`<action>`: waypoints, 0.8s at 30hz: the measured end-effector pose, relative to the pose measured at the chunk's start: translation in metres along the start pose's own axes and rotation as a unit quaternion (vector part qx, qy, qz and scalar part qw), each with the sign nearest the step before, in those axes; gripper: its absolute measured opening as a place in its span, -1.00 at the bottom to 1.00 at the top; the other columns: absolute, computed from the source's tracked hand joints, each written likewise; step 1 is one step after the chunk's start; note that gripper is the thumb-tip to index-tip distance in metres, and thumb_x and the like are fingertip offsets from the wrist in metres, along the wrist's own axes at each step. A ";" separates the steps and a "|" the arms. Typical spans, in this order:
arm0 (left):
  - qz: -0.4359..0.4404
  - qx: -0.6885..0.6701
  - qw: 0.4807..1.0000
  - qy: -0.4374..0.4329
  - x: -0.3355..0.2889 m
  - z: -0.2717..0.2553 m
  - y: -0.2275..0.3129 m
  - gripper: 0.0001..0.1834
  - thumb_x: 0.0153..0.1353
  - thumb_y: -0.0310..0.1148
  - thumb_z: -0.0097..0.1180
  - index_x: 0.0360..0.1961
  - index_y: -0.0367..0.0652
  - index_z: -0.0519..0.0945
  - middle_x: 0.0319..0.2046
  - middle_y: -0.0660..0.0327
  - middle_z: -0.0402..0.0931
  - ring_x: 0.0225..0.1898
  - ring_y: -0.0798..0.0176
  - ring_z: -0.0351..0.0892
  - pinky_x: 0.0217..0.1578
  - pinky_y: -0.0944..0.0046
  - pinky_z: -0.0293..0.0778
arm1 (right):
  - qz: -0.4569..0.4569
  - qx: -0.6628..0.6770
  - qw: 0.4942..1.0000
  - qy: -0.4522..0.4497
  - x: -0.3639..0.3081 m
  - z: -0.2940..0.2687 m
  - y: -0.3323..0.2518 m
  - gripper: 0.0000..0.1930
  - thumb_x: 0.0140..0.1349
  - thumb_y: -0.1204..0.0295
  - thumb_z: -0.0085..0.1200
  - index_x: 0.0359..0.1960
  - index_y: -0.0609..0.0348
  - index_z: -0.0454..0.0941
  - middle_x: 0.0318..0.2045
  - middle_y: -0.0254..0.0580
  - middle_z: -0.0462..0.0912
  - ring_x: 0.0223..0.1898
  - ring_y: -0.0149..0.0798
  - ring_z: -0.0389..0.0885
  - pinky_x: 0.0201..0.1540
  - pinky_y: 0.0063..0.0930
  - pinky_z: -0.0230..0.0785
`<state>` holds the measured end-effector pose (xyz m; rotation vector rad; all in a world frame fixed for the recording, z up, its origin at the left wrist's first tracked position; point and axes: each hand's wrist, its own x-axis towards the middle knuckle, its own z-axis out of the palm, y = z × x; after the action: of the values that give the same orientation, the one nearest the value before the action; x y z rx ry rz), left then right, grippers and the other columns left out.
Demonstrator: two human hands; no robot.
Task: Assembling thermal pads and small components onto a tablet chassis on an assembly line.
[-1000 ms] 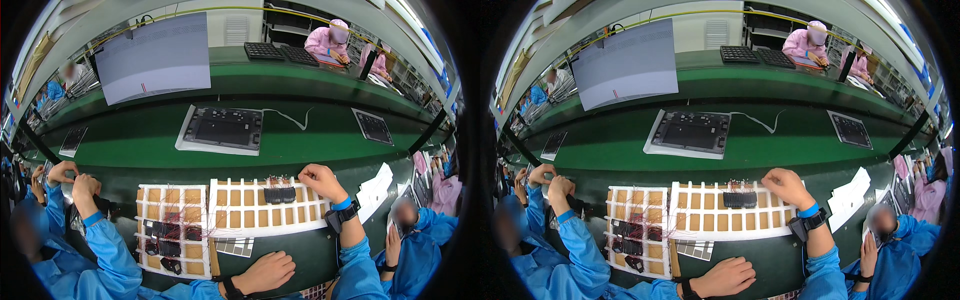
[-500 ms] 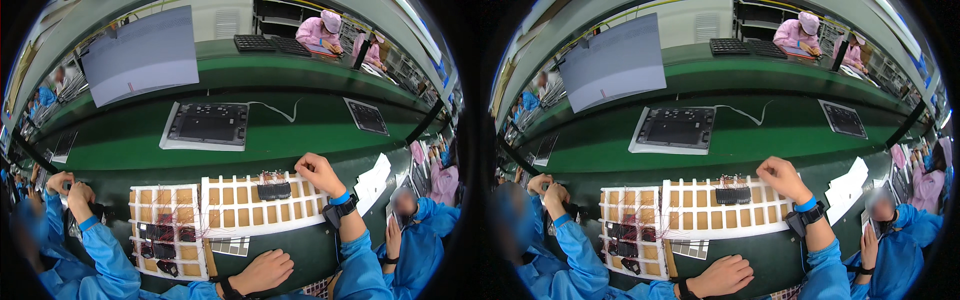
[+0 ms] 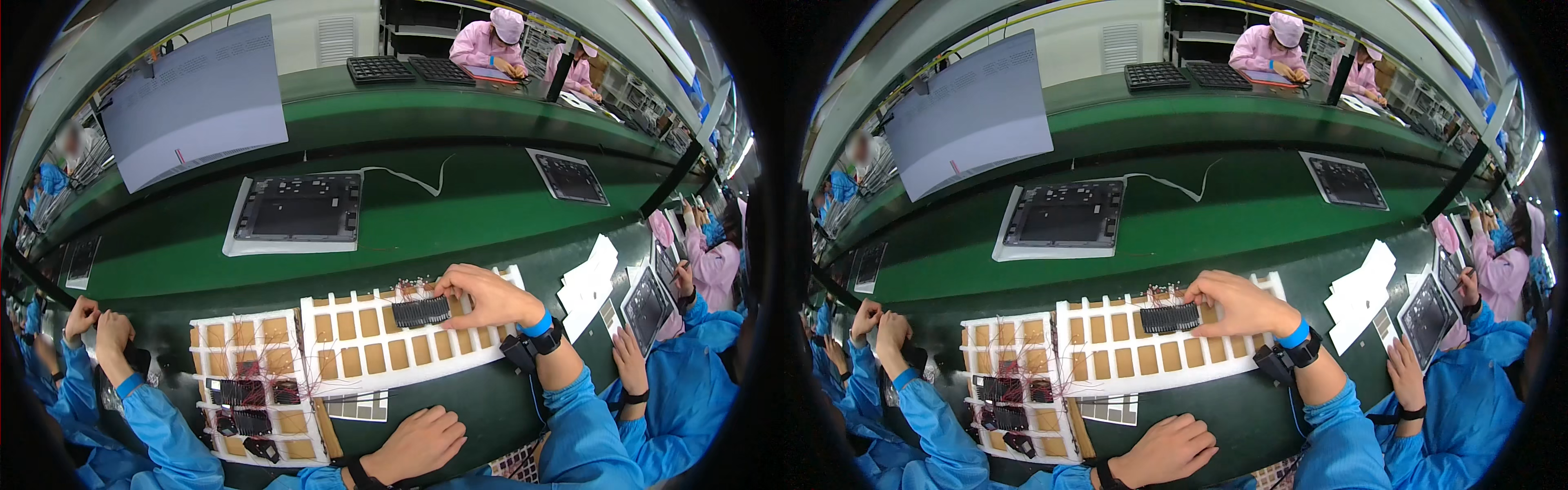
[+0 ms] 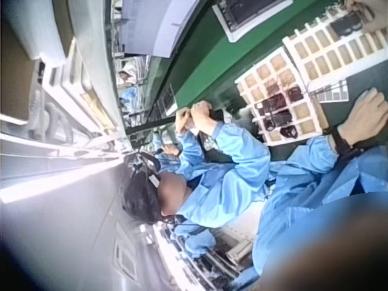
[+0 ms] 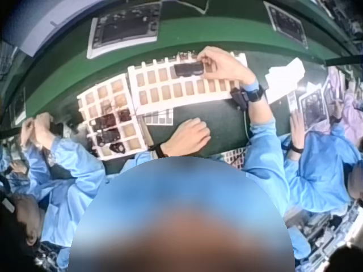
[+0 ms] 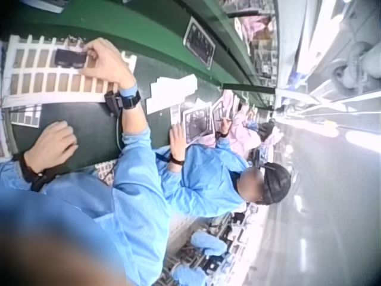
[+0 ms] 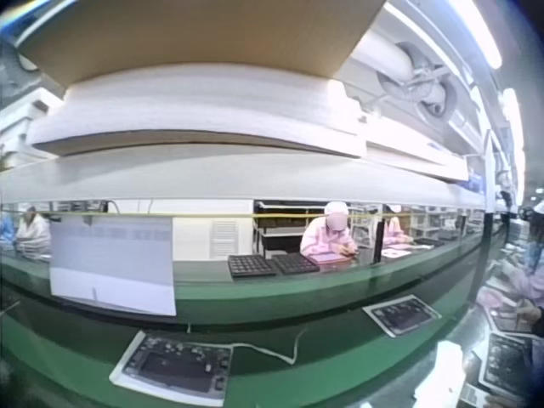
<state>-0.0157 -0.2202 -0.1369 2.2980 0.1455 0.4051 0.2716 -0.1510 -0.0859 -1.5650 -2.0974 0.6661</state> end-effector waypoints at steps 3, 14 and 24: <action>-0.005 -0.005 1.000 -0.003 -0.002 0.001 0.000 -0.85 0.30 -0.34 0.24 -0.34 -0.15 0.56 -0.36 0.23 0.41 -0.21 0.17 0.46 -0.15 0.22 0.49 | -0.001 0.022 1.000 -0.003 0.000 0.004 0.003 -0.49 0.03 0.24 0.53 -0.01 0.17 0.63 -0.20 -0.23 0.59 -0.17 -0.22 0.55 -0.11 -0.34 0.47; 0.006 0.002 1.000 0.003 0.001 0.000 0.002 -0.83 0.30 -0.34 0.25 -0.37 -0.16 0.56 -0.39 0.22 0.40 -0.24 0.17 0.46 -0.17 0.22 0.49 | -0.019 0.067 0.998 0.002 -0.003 0.000 0.008 -0.47 0.05 0.27 0.53 0.03 0.19 0.61 -0.10 -0.22 0.57 -0.16 -0.22 0.55 -0.05 -0.36 0.49; 0.005 0.010 1.000 0.002 0.002 -0.001 0.002 -0.83 0.30 -0.33 0.25 -0.37 -0.15 0.55 -0.40 0.23 0.40 -0.25 0.17 0.46 -0.19 0.21 0.49 | 0.005 0.072 0.997 0.000 -0.004 0.000 0.009 -0.54 0.05 0.30 0.52 -0.07 0.19 0.60 -0.10 -0.23 0.56 -0.13 -0.25 0.54 -0.05 -0.36 0.47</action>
<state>-0.0138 -0.2203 -0.1341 2.3193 0.1416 0.4145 0.2796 -0.1522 -0.0916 -1.4972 -1.9951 0.8005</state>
